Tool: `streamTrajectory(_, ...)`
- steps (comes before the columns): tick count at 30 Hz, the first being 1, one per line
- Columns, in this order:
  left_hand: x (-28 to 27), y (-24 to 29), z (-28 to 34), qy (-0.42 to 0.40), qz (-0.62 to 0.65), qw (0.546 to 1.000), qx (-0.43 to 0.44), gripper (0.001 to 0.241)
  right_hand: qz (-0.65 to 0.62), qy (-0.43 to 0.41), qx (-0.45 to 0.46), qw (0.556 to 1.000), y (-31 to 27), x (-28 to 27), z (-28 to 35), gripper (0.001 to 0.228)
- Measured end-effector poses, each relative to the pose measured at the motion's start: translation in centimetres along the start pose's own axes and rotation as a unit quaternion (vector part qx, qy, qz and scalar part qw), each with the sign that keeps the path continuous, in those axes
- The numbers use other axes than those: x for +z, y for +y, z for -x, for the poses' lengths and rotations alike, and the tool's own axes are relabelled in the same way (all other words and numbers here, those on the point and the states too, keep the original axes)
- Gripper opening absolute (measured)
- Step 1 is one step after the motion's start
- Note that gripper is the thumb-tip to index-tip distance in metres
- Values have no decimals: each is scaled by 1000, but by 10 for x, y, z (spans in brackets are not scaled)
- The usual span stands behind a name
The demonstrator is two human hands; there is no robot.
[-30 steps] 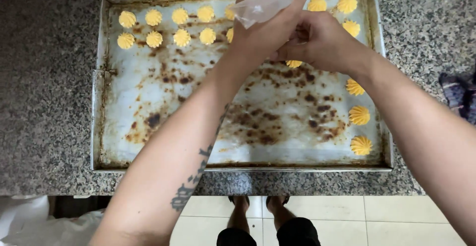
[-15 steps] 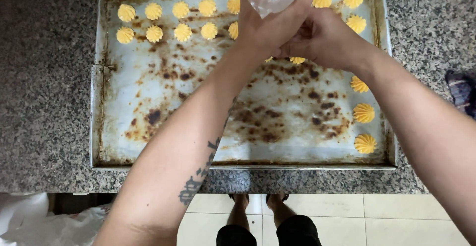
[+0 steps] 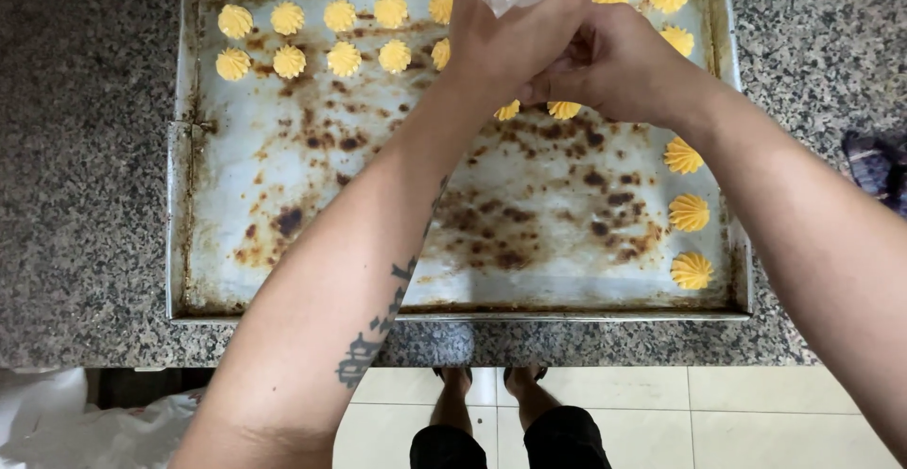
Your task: Piping cookie dough onto a baking tray and refilling a piping bag using a scraper.
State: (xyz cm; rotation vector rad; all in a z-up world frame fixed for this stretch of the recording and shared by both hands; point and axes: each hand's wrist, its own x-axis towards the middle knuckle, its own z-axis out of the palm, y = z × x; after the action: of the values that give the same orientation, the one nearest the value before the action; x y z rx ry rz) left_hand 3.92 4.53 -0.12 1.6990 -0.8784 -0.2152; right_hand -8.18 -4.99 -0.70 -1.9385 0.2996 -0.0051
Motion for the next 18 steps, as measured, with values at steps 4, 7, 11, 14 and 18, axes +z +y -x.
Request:
streamTrajectory(4, 1, -2, 0, -3, 5, 1000, -7, 36, 15, 7, 2, 1000, 0, -2, 0, 29)
streamTrajectory(7, 3, -4, -1, 13, -5, 1000, 15, 35, -24, -13, -22, 999, 5, -2, -2, 28)
streamTrajectory(11, 0, -4, -2, 19, -27, 999, 32, 34, -22, -6, -21, 1000, 1, 0, -2, 29)
streamTrajectory(14, -2, -1, 0, 15, -19, 999, 28, 33, -1, -4, -15, 1000, -7, 0, 1, 28)
streamTrajectory(18, -2, 1, -2, 15, -37, 999, 18, 34, 27, 5, -4, 1000, -10, 0, 1, 28)
